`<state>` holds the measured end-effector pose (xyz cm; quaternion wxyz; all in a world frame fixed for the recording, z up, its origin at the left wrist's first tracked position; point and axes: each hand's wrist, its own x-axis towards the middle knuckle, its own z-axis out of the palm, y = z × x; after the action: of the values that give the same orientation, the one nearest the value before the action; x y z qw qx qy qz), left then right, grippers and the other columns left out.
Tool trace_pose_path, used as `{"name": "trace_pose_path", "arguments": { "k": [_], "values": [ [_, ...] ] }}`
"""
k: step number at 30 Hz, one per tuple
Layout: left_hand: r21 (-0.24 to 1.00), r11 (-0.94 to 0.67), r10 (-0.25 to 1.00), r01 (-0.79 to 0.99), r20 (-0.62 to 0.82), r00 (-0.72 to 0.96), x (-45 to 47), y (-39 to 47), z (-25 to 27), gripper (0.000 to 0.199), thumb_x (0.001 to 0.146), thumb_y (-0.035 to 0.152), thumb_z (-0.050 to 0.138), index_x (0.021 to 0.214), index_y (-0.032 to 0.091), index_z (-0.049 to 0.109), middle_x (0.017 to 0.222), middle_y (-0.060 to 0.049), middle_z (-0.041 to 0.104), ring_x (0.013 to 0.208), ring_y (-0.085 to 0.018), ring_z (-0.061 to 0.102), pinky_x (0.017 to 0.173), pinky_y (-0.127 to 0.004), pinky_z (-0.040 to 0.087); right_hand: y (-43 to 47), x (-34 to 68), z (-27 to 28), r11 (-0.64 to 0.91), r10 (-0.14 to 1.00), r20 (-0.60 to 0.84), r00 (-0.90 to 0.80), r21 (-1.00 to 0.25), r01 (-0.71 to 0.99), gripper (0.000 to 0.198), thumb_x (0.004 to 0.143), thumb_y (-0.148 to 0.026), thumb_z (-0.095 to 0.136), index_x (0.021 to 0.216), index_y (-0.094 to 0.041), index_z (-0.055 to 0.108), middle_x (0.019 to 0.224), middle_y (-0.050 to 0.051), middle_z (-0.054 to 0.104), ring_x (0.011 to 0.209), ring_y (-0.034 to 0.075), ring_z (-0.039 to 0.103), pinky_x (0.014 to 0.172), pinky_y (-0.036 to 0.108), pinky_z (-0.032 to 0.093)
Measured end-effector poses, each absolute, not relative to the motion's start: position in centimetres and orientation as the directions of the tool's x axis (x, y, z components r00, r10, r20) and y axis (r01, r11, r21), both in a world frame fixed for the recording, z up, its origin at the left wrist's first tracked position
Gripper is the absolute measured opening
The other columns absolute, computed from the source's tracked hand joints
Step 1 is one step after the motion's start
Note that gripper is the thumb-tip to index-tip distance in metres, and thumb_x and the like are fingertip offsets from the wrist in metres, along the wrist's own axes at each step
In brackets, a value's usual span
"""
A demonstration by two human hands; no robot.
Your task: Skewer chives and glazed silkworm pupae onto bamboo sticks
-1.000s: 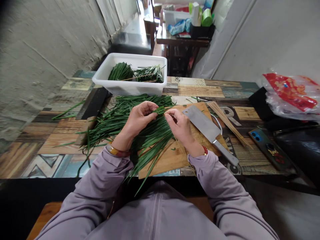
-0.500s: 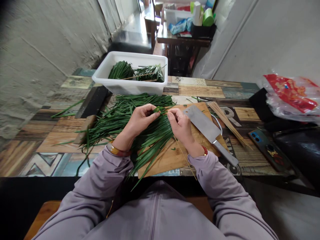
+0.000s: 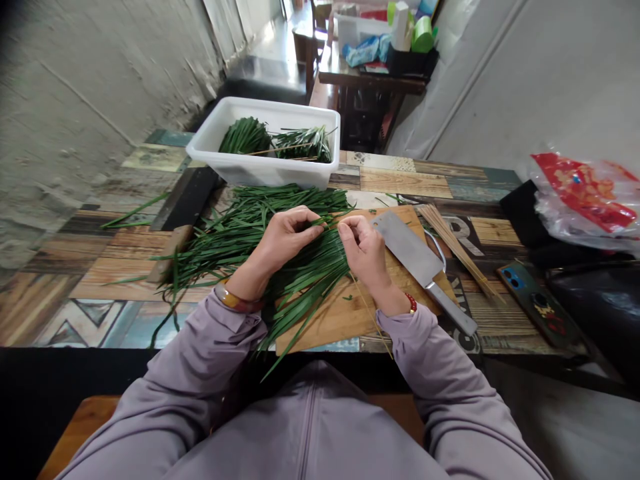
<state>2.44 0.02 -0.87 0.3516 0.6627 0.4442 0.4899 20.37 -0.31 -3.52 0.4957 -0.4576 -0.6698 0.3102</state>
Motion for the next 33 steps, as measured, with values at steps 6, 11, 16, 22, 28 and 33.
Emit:
{"name": "trace_pose_path", "arguments": {
  "k": [6, 11, 16, 22, 28, 33],
  "values": [
    [0.908, -0.353, 0.935, 0.227, 0.332, 0.123, 2.43, 0.04, -0.85, 0.007, 0.078, 0.020, 0.067, 0.073, 0.015, 0.070, 0.073, -0.001, 0.062, 0.070, -0.013, 0.054, 0.067, -0.027, 0.042, -0.29, 20.39, -3.50, 0.390, 0.920, 0.385, -0.077, -0.872, 0.296, 0.028, 0.094, -0.048, 0.055, 0.091, -0.020, 0.059, 0.072, -0.002, 0.058, 0.063, 0.012, 0.053, 0.061, 0.027, 0.041],
    [0.907, -0.350, 0.936, 0.235, 0.331, 0.117, 2.41, -0.07, -0.77, 0.008, 0.078, 0.021, 0.067, 0.073, 0.016, 0.070, 0.074, -0.001, 0.062, 0.070, -0.013, 0.054, 0.067, -0.027, 0.042, -0.33, 20.39, -3.38, 0.373, 0.926, 0.371, -0.067, -0.874, 0.310, 0.029, 0.094, -0.049, 0.055, 0.090, -0.020, 0.059, 0.071, -0.002, 0.058, 0.062, 0.012, 0.052, 0.061, 0.026, 0.042],
    [0.900, -0.360, 0.933, 0.245, 0.342, 0.115, 2.38, -0.08, -0.76, 0.008, 0.078, 0.022, 0.067, 0.073, 0.016, 0.071, 0.074, -0.001, 0.062, 0.070, -0.013, 0.053, 0.067, -0.027, 0.042, -0.29, 20.42, -3.42, 0.373, 0.925, 0.375, -0.059, -0.870, 0.322, 0.030, 0.094, -0.049, 0.055, 0.090, -0.020, 0.060, 0.070, -0.002, 0.057, 0.061, 0.013, 0.051, 0.060, 0.027, 0.042],
    [0.895, -0.362, 0.932, 0.261, 0.346, 0.106, 2.37, 0.00, -0.86, 0.008, 0.077, 0.023, 0.067, 0.074, 0.017, 0.071, 0.074, -0.001, 0.062, 0.071, -0.014, 0.054, 0.066, -0.028, 0.042, -0.24, 20.43, -3.41, 0.373, 0.926, 0.373, -0.067, -0.866, 0.334, 0.030, 0.094, -0.050, 0.054, 0.089, -0.021, 0.060, 0.069, -0.002, 0.056, 0.061, 0.013, 0.051, 0.060, 0.026, 0.041],
    [0.893, -0.363, 0.932, 0.265, 0.347, 0.106, 2.30, 0.06, -0.89, 0.008, 0.078, 0.022, 0.067, 0.074, 0.017, 0.071, 0.073, -0.001, 0.062, 0.069, -0.013, 0.053, 0.065, -0.027, 0.041, -0.28, 20.45, -3.35, 0.377, 0.924, 0.375, -0.073, -0.866, 0.330, 0.029, 0.094, -0.049, 0.054, 0.089, -0.020, 0.059, 0.068, -0.003, 0.055, 0.060, 0.012, 0.049, 0.059, 0.026, 0.039],
    [0.892, -0.362, 0.932, 0.271, 0.345, 0.110, 2.34, -0.02, -0.81, 0.009, 0.078, 0.022, 0.067, 0.074, 0.017, 0.070, 0.074, -0.001, 0.062, 0.070, -0.014, 0.054, 0.066, -0.027, 0.042, -0.33, 20.41, -3.34, 0.373, 0.927, 0.367, -0.081, -0.870, 0.322, 0.030, 0.094, -0.049, 0.054, 0.089, -0.021, 0.059, 0.068, -0.003, 0.056, 0.060, 0.012, 0.050, 0.059, 0.026, 0.040]
  ]
}}
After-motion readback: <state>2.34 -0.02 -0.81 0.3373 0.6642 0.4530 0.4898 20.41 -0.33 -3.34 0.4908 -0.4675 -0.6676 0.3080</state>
